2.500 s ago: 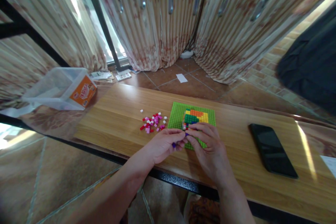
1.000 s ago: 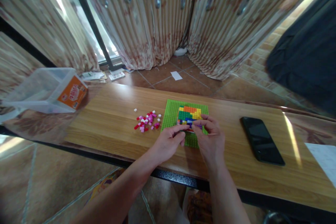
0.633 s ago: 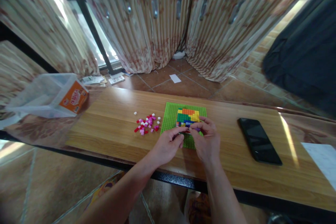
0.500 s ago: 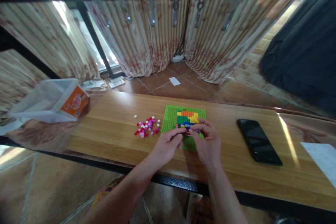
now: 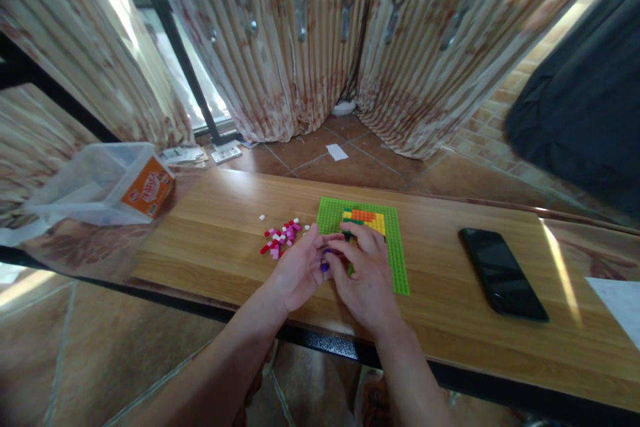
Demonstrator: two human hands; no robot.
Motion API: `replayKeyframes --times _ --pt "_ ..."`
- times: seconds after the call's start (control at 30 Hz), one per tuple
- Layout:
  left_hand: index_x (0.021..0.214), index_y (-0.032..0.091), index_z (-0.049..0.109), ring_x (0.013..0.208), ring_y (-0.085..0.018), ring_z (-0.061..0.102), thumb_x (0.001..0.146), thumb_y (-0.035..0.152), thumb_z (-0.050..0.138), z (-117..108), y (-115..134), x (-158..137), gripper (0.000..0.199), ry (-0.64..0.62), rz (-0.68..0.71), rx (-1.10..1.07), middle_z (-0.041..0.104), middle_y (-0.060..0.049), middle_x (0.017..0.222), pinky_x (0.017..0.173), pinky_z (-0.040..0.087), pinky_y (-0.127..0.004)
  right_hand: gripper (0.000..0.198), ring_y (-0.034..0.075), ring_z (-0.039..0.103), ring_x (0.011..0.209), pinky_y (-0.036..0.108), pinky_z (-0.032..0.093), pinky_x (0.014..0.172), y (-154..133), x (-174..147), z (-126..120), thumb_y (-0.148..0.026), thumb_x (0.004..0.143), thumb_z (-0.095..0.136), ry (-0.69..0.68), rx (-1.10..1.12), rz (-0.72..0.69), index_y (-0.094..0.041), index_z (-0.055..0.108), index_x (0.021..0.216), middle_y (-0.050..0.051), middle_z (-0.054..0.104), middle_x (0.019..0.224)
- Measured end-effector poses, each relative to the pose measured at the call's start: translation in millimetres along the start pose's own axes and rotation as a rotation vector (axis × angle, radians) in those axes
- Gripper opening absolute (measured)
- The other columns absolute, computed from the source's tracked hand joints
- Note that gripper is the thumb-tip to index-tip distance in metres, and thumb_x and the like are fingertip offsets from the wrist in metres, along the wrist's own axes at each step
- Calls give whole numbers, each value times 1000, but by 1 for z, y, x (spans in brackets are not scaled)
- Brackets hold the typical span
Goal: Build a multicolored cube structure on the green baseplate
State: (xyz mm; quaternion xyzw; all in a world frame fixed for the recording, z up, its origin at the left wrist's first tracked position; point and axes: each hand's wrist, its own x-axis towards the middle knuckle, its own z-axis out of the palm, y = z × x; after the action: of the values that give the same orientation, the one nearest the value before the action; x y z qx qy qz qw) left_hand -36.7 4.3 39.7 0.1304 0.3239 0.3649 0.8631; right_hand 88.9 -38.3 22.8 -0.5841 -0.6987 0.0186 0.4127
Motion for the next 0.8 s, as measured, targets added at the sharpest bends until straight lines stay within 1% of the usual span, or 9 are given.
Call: replayKeyframes --times 0.13,0.23,0.33,0.4,0.47,0.57,0.63,0.73,0.8 --pt "90 11 66 65 -8 54 92 48 49 -1 1 -1 40 -13 18 12 63 -5 83 61 41 -20 14 28 53 115 54 44 97 -3 0 6 -27 85 61 -33 -14 -10 -28 73 93 6 63 121" --pt "90 12 66 65 -8 54 89 48 55 -2 0 -2 38 -4 37 32 63 -5 81 63 42 -21 17 27 54 114 53 44 97 -2 0 7 -28 88 58 -17 2 -2 -28 73 96 7 64 119" --pt "87 12 65 60 -9 54 86 42 58 -5 1 -3 31 42 70 177 62 -3 73 62 43 -23 16 25 56 112 49 45 97 4 2 3 -30 88 59 78 -6 31 -27 72 97 7 65 117" --pt "84 12 64 56 -8 52 83 35 61 -7 1 -3 24 92 131 322 61 -2 70 57 39 -21 14 24 59 108 48 46 95 12 3 -2 -31 87 60 159 -5 79 -26 71 94 7 66 112" --pt "83 11 64 51 -5 48 80 29 63 -8 2 -4 18 123 183 430 60 0 68 51 33 -20 13 24 61 102 47 48 93 19 4 -6 -32 85 62 202 0 124 -25 71 91 6 68 106" --pt "84 12 65 46 -4 43 79 28 61 -8 2 -3 17 106 193 501 58 2 64 47 28 -20 11 24 62 98 47 48 91 30 4 -8 -31 83 64 199 -22 148 -24 70 87 6 68 100" --pt "85 12 65 45 -4 40 79 27 59 -7 0 -2 17 85 217 540 55 3 61 47 27 -20 10 25 61 100 47 48 90 35 3 -6 -32 82 65 182 -47 152 -24 71 85 6 67 101" --pt "92 12 66 46 -5 38 81 26 58 -8 -6 3 20 50 276 623 53 4 57 49 28 -21 12 26 59 102 49 46 91 37 2 -3 -34 82 63 140 -90 138 -25 72 84 7 66 105" --pt "101 11 67 49 -7 41 82 26 56 -9 -12 8 26 31 309 676 53 3 57 52 31 -21 14 26 59 101 50 45 91 37 3 -2 -34 83 61 125 -130 111 -24 72 83 8 66 104"
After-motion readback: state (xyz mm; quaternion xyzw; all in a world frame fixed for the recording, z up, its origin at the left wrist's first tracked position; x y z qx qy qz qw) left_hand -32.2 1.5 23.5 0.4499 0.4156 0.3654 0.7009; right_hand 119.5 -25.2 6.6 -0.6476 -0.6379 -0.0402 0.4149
